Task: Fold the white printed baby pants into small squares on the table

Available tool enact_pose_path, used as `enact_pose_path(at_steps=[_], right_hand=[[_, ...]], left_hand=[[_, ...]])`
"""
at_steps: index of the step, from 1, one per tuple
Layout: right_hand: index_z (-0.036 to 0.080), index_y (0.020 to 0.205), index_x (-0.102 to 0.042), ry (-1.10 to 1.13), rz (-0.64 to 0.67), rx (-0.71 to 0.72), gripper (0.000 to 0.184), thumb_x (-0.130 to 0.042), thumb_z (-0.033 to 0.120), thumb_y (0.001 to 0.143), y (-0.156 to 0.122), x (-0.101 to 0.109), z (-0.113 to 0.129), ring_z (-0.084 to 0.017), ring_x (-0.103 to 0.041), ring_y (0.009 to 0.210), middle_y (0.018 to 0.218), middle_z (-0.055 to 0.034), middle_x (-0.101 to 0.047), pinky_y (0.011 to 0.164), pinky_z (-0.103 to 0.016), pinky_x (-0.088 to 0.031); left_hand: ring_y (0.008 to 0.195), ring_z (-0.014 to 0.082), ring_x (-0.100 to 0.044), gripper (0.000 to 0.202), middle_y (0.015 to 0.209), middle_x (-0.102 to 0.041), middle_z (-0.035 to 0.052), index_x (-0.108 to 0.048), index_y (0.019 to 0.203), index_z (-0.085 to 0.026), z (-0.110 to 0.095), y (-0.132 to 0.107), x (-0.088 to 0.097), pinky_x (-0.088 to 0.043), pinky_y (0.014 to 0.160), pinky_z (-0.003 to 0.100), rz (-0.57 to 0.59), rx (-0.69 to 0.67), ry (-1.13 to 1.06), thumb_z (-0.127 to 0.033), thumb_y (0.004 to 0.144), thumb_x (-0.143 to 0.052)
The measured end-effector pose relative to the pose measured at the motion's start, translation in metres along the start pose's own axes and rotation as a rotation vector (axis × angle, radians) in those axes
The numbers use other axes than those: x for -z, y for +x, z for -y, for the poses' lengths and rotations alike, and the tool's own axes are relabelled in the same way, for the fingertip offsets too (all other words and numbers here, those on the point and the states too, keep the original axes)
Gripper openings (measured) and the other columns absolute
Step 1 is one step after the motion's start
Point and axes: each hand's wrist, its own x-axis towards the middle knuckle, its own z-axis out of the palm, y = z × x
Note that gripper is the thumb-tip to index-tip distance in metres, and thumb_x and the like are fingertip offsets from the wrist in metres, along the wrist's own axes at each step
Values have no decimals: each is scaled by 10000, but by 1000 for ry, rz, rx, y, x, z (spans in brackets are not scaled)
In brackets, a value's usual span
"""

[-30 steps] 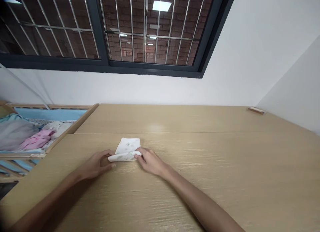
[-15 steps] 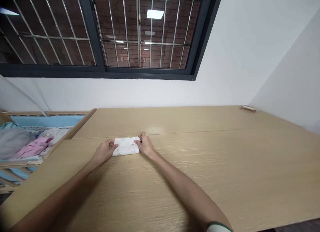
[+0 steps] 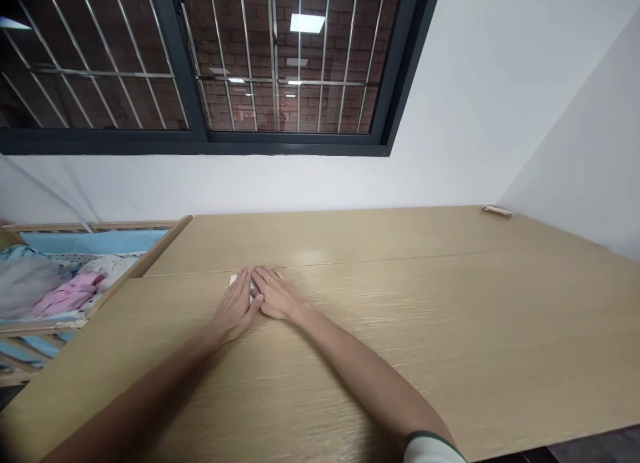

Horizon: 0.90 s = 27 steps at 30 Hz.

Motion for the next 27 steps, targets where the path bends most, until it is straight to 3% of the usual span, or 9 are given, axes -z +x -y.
enact_pose_path(at_steps=[4, 13, 17, 20, 24, 27], right_hand=[[134, 1592, -283, -12, 110, -31, 626, -254, 476, 1068, -7, -9, -12, -255, -211, 1535, 1642, -132, -292, 1251, -462, -141], [133, 1621, -182, 48, 155, -124, 733, -197, 592, 1050, -24, 2, -26, -245, -151, 1552, 1665, -126, -207, 1263, -449, -123], [122, 1618, -198, 16, 135, -81, 771, -267, 617, 1031, -25, 20, -26, -283, -147, 1551, 1667, -141, -191, 1261, -464, -110], [143, 1605, -252, 19, 109, 11, 782, -400, 611, 997, -24, 27, -24, -301, -225, 1529, 1651, -146, -257, 1245, -476, -161], [134, 1570, -326, 47, 169, 5, 805, -599, 483, 898, -23, 19, -28, -335, -328, 1480, 1605, -177, -354, 1196, -501, -259], [137, 1514, -398, 83, 108, -5, 695, -584, 257, 855, -17, 8, -35, -318, -400, 1435, 1552, -178, -440, 1152, -490, -312]], left_hand=[[1528, 341, -184, 765, 1594, -285, 293, -230, 1540, 29, 12, -6, -12, -249, 1219, 538, 99, -10, 94, -551, 1041, -231], [1516, 354, -222, 812, 1597, -283, 287, -177, 1569, -7, 48, -30, -1, -292, 1196, 538, 182, 47, 139, -609, 1026, -224], [1524, 350, -205, 828, 1617, -256, 264, -170, 1574, -32, 47, -28, 14, -266, 1214, 528, 143, -45, 135, -625, 1011, -302], [1510, 341, -254, 820, 1604, -310, 243, -262, 1547, -48, 42, -21, 23, -263, 1217, 516, 151, -111, 114, -643, 993, -372], [1459, 371, -354, 841, 1562, -386, 250, -380, 1488, -65, 39, -13, 22, -315, 1176, 546, 227, -32, 38, -667, 916, -520], [1417, 352, -421, 669, 1528, -449, 225, -455, 1438, -92, 39, -4, 21, -328, 1164, 531, 210, 36, -64, -452, 892, -596]])
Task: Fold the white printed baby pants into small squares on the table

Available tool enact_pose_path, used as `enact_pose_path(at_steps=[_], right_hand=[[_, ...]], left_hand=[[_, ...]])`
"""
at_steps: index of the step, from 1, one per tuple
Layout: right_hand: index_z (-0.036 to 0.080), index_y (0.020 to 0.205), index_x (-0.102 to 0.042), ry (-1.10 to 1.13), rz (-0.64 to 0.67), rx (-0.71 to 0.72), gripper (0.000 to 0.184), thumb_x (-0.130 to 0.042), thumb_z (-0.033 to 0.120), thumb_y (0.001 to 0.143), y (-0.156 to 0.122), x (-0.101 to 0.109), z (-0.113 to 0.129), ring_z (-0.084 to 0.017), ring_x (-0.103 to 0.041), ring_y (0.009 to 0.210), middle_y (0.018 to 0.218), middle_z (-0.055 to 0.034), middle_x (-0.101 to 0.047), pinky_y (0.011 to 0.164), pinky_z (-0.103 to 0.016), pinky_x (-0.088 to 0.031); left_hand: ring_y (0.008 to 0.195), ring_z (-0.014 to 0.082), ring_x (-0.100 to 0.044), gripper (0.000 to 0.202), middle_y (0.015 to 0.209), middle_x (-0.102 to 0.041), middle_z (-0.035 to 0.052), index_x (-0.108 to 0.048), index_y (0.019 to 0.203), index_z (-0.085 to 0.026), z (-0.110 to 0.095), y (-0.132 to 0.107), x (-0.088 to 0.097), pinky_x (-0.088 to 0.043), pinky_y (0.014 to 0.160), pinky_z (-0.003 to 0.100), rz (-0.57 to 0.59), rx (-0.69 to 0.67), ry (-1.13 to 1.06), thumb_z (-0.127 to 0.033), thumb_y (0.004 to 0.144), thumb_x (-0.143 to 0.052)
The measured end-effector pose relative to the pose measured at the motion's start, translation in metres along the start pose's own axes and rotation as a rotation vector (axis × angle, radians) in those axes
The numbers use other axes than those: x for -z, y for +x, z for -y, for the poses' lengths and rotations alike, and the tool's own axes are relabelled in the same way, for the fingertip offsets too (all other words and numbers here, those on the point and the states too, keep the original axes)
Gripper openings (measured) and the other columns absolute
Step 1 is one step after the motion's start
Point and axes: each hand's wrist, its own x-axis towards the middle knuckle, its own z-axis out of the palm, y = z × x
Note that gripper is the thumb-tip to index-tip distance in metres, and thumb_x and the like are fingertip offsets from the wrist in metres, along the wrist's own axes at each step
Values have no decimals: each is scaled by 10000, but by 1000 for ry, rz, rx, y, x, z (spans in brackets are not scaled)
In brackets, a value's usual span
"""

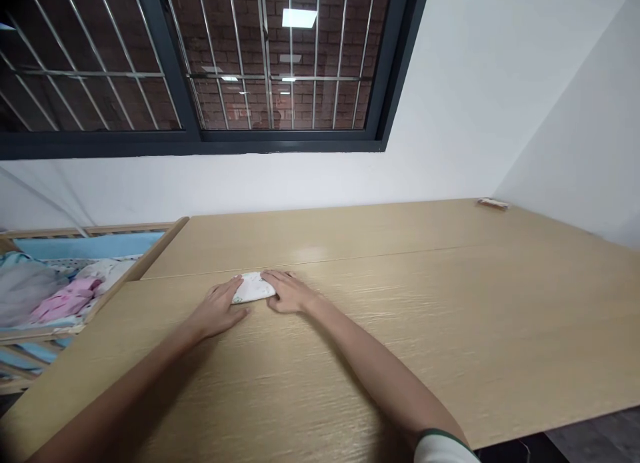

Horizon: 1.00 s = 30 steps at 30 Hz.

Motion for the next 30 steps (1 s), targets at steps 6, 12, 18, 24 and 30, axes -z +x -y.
enact_pose_path(at_steps=[6, 12, 18, 24, 30], right_hand=[[189, 1254, -541, 322, -251, -129, 423, -588, 188, 834, 24, 9, 0, -256, -640, 1057, 1139, -90, -691, 943, -408, -467], [219, 1194, -452, 813, -223, -283, 422, -658, 308, 837, 30, 28, 12, -169, -616, 750, 879, 6, -624, 629, -261, -472], [198, 1088, -534, 578, -154, -250, 369, -752, 301, 809, 36, 4, 0, -148, -600, 752, 915, -17, -632, 631, -247, -462], [160, 1164, -587, 388, -199, -218, 298, -655, 313, 918, 42, -5, 0, -213, -649, 982, 1127, -115, -669, 835, -344, -521], [229, 1533, -390, 197, -42, 119, 537, -418, 462, 1049, 16, 22, 59, -256, -359, 1471, 1585, -111, -409, 1202, -457, -290]], left_hand=[[1201, 295, -599, 334, 1238, -669, 139, -648, 1146, -170, -9, 7, 30, -441, 1049, 467, -94, 77, -83, -216, 917, -409], [882, 240, -706, 470, 1013, -736, 66, -446, 1314, -166, -37, -29, 39, -536, 742, 339, -60, 284, -538, -424, 927, -518], [826, 265, -689, 514, 969, -715, 84, -379, 1380, -161, -50, -49, 6, -484, 704, 356, 21, 393, -277, -402, 948, -515], [1026, 313, -627, 318, 1121, -645, 156, -537, 1237, -164, -63, -56, 3, -505, 874, 468, -171, 137, 131, -352, 1016, -406], [1388, 384, -423, 540, 1469, -478, 222, -420, 1454, -102, -100, -77, -8, -450, 1073, 545, -242, -161, 185, -360, 986, -488]])
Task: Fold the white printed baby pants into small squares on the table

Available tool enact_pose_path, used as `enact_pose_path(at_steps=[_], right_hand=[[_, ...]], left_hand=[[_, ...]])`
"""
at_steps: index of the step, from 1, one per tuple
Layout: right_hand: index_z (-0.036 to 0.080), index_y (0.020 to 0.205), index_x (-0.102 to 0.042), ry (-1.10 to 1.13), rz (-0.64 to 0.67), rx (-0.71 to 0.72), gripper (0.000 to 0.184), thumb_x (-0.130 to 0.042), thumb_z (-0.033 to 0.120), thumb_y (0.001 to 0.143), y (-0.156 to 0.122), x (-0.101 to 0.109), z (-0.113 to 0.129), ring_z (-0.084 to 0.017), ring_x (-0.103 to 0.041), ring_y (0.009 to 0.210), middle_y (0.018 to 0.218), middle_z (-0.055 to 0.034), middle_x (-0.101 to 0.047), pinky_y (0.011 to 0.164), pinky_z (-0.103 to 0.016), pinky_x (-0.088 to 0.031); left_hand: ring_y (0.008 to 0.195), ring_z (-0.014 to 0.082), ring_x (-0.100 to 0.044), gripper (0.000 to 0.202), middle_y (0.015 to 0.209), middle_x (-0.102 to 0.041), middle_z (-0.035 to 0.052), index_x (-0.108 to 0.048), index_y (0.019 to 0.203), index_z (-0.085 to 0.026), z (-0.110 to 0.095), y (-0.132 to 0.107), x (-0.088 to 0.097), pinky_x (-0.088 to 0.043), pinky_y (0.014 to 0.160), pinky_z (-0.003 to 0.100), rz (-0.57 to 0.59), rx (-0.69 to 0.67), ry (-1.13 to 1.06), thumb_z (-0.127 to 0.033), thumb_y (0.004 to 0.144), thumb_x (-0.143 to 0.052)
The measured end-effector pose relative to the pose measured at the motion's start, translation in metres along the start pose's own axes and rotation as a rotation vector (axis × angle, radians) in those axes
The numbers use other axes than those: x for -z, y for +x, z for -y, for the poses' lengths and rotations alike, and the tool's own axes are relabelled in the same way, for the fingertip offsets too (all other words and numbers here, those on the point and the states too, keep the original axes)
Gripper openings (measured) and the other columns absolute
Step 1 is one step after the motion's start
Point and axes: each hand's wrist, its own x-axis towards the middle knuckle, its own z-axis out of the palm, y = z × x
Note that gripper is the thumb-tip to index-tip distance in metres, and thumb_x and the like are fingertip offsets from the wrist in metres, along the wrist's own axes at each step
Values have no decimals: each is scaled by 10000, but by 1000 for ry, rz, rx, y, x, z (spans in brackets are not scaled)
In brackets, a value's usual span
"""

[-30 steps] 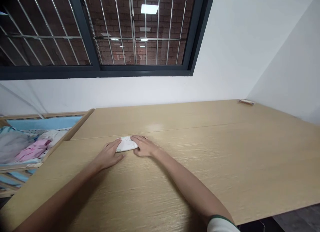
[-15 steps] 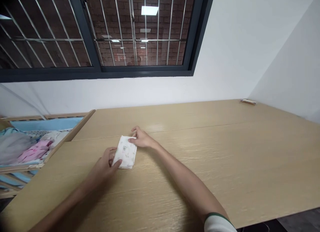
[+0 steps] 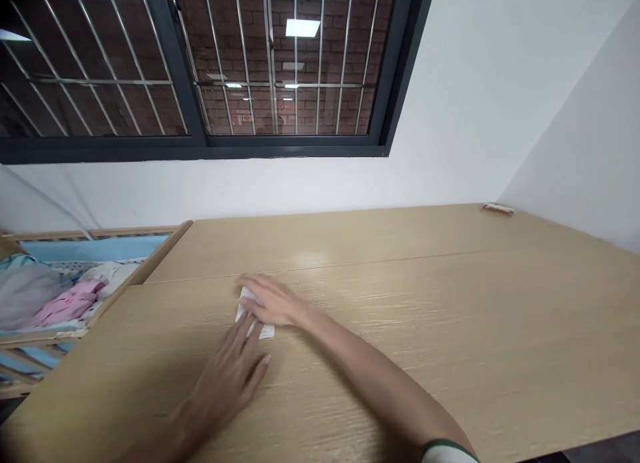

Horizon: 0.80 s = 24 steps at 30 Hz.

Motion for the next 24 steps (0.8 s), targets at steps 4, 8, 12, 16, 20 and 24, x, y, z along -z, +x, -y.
enact_pose_path(at_steps=[4, 8, 12, 16, 20, 24], right_hand=[[265, 1589, -311, 35, 255, 150, 552, -366, 445, 1070, -14, -16, 28, -207, -241, 1529, 1644, -38, -301, 1258, -405, -176], [215, 1584, -329, 78, 368, 143, 551, -369, 412, 1071, -19, -33, 21, -190, -247, 1526, 1618, -57, -342, 1264, -388, -162], [263, 1548, -406, 96, 327, 57, 519, -441, 414, 1053, -12, -28, -7, -189, -259, 1522, 1614, -24, -353, 1273, -406, -134], [286, 1563, -372, 45, 278, 9, 533, -441, 429, 1054, 0, -13, -36, -184, -214, 1536, 1639, -1, -291, 1281, -412, -96], [252, 1607, -257, -22, 273, -32, 579, -339, 465, 1075, 5, -7, -53, -180, -130, 1554, 1672, -14, -186, 1282, -398, -57], [229, 1626, -179, -113, 248, -69, 635, -240, 534, 1073, 1, -11, -56, -180, -95, 1560, 1691, -41, -142, 1272, -382, -34]], left_hand=[[1148, 383, -620, 367, 1190, -682, 175, -663, 1193, -166, -13, -7, -4, -501, 996, 613, 189, 10, -42, -396, 997, -456], [1107, 374, -642, 349, 1188, -701, 145, -697, 1175, -244, -13, -6, -2, -509, 984, 625, 288, 19, -92, -390, 1006, -428], [1257, 398, -557, 495, 1332, -619, 207, -595, 1335, -123, -10, -5, -4, -457, 1065, 609, 236, 56, -85, -454, 997, -451], [1443, 363, -377, 632, 1551, -434, 179, -356, 1531, -130, -8, -8, -9, -393, 1140, 535, 162, 17, -73, -478, 1010, -438], [1477, 348, -322, 689, 1593, -372, 171, -243, 1576, -127, -5, -8, -9, -360, 1157, 494, 143, -7, -69, -481, 1016, -433], [1351, 313, -475, 555, 1469, -522, 158, -370, 1504, -164, 11, 1, -2, -420, 1085, 475, 104, -5, -138, -448, 1028, -406]])
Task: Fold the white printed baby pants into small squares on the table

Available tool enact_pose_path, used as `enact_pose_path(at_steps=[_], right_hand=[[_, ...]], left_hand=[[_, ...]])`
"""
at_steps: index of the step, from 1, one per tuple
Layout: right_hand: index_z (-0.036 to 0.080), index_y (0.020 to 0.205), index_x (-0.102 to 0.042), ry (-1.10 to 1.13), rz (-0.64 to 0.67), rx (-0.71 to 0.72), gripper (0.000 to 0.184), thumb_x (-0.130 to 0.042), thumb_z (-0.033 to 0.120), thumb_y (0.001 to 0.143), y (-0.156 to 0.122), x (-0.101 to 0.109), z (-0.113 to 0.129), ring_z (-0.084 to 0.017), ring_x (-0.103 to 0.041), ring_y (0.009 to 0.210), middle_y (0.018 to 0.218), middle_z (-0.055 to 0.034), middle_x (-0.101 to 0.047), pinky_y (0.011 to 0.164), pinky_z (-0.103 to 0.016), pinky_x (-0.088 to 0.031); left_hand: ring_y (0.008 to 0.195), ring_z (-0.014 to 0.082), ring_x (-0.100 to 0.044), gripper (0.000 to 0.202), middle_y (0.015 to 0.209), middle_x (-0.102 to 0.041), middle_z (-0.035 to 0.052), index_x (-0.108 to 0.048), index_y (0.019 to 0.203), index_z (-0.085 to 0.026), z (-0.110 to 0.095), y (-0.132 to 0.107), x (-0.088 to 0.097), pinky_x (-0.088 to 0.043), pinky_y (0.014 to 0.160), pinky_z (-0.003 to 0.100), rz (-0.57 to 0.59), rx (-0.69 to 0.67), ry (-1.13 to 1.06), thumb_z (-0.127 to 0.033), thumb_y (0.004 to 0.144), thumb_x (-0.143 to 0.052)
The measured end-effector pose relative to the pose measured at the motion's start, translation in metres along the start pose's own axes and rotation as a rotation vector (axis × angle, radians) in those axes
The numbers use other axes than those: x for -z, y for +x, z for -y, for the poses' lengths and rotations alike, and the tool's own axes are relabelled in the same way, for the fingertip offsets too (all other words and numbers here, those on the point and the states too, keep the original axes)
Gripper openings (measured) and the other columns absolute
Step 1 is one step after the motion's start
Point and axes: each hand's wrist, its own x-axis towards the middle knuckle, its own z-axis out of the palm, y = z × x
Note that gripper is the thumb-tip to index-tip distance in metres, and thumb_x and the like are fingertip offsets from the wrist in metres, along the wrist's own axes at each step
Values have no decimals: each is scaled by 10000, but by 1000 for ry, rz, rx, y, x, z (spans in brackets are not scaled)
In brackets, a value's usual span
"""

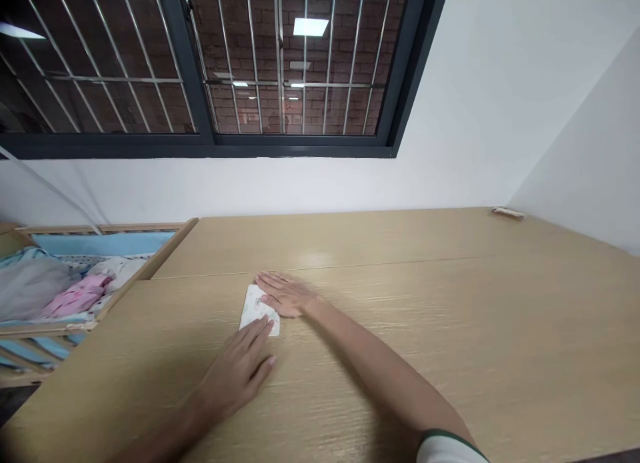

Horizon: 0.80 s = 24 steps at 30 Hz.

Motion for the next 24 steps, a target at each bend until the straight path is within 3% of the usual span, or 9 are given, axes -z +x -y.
enact_pose_path(at_steps=[3, 6, 9, 12, 15, 19, 22, 24], right_hand=[[214, 1619, -192, -60, -152, -31, 663, -288, 554, 1058, -6, -5, 5, -244, -128, 1550, 1684, -105, -176, 1249, -461, -85], [199, 1506, -405, -74, -295, -121, 576, -416, 523, 1030, -11, -8, 12, -313, -316, 1444, 1566, -169, -373, 1168, -511, -234], [178, 1254, -575, -18, -358, -224, 375, -536, 438, 987, -12, -11, 19, -300, -472, 1263, 1297, -154, -554, 1078, -489, -322], [186, 1112, -581, 98, -401, -318, 226, -594, 337, 945, -12, -16, 27, -263, -526, 1165, 1171, -104, -596, 1044, -464, -328], [185, 1046, -573, 170, -386, -415, 185, -617, 285, 897, -15, -17, 42, -251, -547, 1089, 1136, -92, -611, 1006, -447, -331], [191, 1016, -590, 141, -255, -431, 231, -637, 355, 859, -34, -15, 74, -309, -518, 1108, 1113, -115, -620, 980, -490, -324], [203, 1004, -607, 128, -188, -393, 287, -648, 444, 853, -55, -19, 103, -340, -518, 1115, 1085, -120, -637, 969, -513, -330], [210, 982, -617, 125, -158, -361, 317, -653, 494, 846, -68, -27, 122, -344, -544, 1087, 1051, -124, -651, 958, -510, -350]], left_hand=[[1075, 307, -592, 360, 1180, -656, 157, -592, 1211, -170, 24, 8, 11, -470, 941, 476, -53, 190, 73, -400, 1023, -389], [908, 334, -585, 347, 931, -652, 165, -615, 908, -176, 47, 13, 15, -452, 833, 479, -41, 400, 232, -440, 997, -407], [901, 326, -589, 351, 876, -646, 137, -566, 826, -205, 59, 14, 8, -422, 831, 447, 51, 452, 151, -474, 987, -407], [882, 288, -598, 305, 851, -649, 92, -518, 800, -225, 60, 15, 3, -406, 813, 400, 131, 417, 15, -428, 987, -389], [825, 243, -600, 260, 803, -638, 44, -475, 764, -238, 57, 17, 15, -398, 752, 345, 182, 346, -41, -392, 965, -417], [767, 220, -592, 206, 788, -635, 17, -458, 730, -240, 51, 10, 51, -363, 668, 311, 364, 300, -126, -362, 891, -496], [758, 222, -601, 162, 801, -661, 17, -523, 720, -236, 45, -15, 71, -366, 657, 307, 460, 342, -171, -338, 846, -531], [709, 205, -607, 147, 760, -670, -6, -576, 697, -242, 44, -42, 73, -380, 621, 287, 420, 384, -195, -348, 796, -599]])
